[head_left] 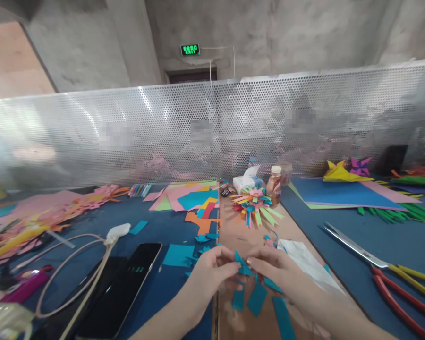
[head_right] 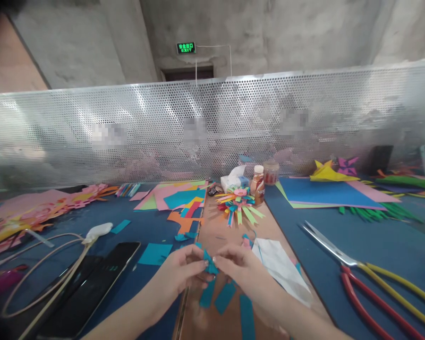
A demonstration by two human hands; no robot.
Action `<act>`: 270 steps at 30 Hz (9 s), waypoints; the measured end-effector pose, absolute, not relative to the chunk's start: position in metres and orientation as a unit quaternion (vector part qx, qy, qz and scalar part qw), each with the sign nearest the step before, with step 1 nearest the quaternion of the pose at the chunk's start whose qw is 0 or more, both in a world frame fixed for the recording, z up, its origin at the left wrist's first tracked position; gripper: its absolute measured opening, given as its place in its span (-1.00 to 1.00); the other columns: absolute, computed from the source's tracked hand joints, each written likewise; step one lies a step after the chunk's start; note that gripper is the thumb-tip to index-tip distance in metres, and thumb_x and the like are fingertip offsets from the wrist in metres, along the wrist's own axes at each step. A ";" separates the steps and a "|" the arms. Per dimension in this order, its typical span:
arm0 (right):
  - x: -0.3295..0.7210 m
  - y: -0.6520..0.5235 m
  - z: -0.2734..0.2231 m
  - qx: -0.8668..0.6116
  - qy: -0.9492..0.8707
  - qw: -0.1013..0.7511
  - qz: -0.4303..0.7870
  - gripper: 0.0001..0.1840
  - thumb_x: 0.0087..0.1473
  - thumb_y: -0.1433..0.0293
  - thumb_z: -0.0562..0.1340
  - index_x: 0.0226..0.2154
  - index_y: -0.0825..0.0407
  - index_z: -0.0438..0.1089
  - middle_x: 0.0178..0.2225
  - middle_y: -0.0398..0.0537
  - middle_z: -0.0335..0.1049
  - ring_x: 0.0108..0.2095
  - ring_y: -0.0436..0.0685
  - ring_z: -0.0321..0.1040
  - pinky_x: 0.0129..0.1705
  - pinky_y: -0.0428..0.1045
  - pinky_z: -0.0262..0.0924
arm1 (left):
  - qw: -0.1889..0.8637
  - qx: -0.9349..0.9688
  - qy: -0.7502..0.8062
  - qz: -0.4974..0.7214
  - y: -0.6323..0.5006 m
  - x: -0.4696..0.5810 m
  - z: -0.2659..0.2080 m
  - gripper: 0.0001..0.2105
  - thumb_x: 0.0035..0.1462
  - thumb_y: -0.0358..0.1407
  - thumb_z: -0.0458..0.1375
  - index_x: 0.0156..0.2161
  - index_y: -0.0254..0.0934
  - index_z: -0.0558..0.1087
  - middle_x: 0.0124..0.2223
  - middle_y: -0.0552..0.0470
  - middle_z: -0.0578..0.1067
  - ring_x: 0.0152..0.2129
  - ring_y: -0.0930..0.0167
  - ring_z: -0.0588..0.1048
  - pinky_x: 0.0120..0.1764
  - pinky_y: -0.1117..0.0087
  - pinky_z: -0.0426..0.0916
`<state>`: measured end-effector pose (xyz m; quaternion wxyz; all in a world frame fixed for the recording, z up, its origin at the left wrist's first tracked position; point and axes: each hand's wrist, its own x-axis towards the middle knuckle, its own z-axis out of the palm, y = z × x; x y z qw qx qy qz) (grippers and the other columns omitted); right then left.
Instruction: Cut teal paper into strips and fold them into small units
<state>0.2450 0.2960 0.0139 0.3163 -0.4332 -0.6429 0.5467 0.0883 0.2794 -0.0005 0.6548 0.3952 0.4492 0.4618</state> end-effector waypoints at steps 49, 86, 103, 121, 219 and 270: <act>0.242 0.295 0.012 -0.401 -0.600 0.325 0.611 -0.77 -0.11 0.25 0.19 -0.55 0.10 0.27 -0.66 -0.21 0.26 -0.61 -0.08 0.19 -0.51 -0.14 0.09 | 0.519 0.590 0.412 0.461 0.279 0.084 -0.007 -0.91 -0.10 -0.45 0.08 -0.40 -0.31 0.28 -0.46 0.10 0.32 -0.53 0.50 0.35 -0.45 0.46 0.27; 0.244 0.296 0.004 -0.368 -0.636 0.306 0.605 -0.76 -0.01 0.24 0.14 -0.52 0.09 0.21 -0.59 -0.21 0.24 -0.61 -0.11 0.12 -0.57 -0.16 0.01 | 0.528 0.520 0.439 0.508 0.277 0.084 0.005 -0.87 -0.15 -0.35 0.16 -0.43 -0.33 0.32 -0.52 0.10 0.39 -0.60 0.49 0.38 -0.48 0.44 0.31; 0.237 0.294 -0.001 -0.367 -0.630 0.314 0.608 -0.68 -0.03 0.17 0.12 -0.57 0.07 0.14 -0.65 -0.24 0.18 -0.67 -0.12 0.02 -0.62 -0.16 -0.09 | 0.495 0.524 0.476 0.503 0.277 0.083 0.003 -0.86 -0.16 -0.33 0.18 -0.43 -0.33 0.36 -0.46 0.05 0.43 -0.48 0.44 0.40 -0.40 0.44 0.27; 0.237 0.289 -0.009 -0.356 -0.654 0.325 0.583 -0.72 -0.02 0.21 0.11 -0.58 0.05 0.13 -0.65 -0.23 0.16 -0.58 -0.05 0.15 -0.53 -0.14 0.05 | 0.500 0.541 0.486 0.470 0.276 0.083 0.005 -0.77 -0.11 -0.18 0.14 -0.56 -0.31 0.28 -0.64 0.18 0.24 -0.67 0.55 0.22 -0.59 0.53 0.11; 0.236 0.280 -0.005 -0.363 -0.629 0.367 0.581 -0.73 0.02 0.21 0.05 -0.56 0.04 0.14 -0.64 -0.25 0.07 -0.62 -0.09 0.06 -0.61 -0.20 0.04 | 0.564 0.561 0.387 0.465 0.274 0.086 0.000 -0.86 -0.12 -0.39 0.14 -0.38 -0.29 0.29 -0.46 0.13 0.36 -0.56 0.54 0.32 -0.49 0.53 0.19; 0.242 0.280 0.003 -0.345 -0.639 0.356 0.588 -0.74 -0.02 0.30 0.06 -0.63 0.06 0.10 -0.67 -0.25 0.06 -0.63 -0.09 0.05 -0.58 -0.17 -0.02 | 0.478 0.631 0.406 0.457 0.272 0.082 0.001 -0.93 -0.08 -0.38 0.12 -0.41 -0.33 0.37 -0.46 0.06 0.37 -0.52 0.49 0.33 -0.45 0.50 0.20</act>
